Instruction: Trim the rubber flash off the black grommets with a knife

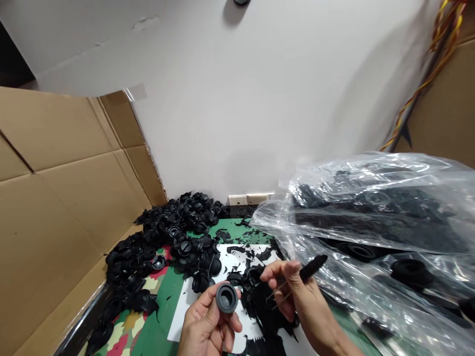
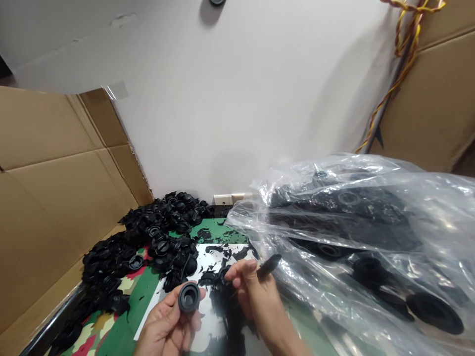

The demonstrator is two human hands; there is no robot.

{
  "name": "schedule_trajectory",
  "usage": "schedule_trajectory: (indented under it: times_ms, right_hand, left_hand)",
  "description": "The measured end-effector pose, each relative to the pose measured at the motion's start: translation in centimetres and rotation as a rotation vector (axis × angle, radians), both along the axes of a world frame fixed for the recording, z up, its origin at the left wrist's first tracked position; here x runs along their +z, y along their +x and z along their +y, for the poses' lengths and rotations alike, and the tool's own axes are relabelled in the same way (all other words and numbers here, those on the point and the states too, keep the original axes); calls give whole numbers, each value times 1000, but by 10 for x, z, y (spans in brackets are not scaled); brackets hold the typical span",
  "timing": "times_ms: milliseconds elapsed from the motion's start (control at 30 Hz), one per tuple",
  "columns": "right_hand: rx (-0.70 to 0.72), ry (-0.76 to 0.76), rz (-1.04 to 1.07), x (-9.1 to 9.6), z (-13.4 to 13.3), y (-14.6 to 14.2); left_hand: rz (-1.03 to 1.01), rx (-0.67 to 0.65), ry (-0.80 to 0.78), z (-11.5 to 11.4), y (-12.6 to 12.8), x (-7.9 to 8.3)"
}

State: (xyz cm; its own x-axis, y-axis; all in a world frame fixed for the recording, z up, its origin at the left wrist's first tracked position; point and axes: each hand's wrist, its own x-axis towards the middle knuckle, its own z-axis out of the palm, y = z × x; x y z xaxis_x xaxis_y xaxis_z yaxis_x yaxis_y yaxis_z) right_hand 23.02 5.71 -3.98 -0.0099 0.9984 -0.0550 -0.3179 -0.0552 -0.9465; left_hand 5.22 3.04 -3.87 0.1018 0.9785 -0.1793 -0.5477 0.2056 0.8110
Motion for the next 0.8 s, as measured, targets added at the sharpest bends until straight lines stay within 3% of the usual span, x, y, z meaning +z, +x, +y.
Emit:
schedule_trajectory:
  times_ms: [133, 433, 800]
  right_hand:
    - [30, -17, 103, -3, 2, 0]
    - [148, 9, 15, -1, -2, -3]
    - [160, -5, 3, 2, -4, -6]
  left_hand:
    - [16, 12, -7, -1, 0, -3]
    - [37, 59, -30, -1, 4, -2]
    - [43, 92, -65, 0, 6, -1]
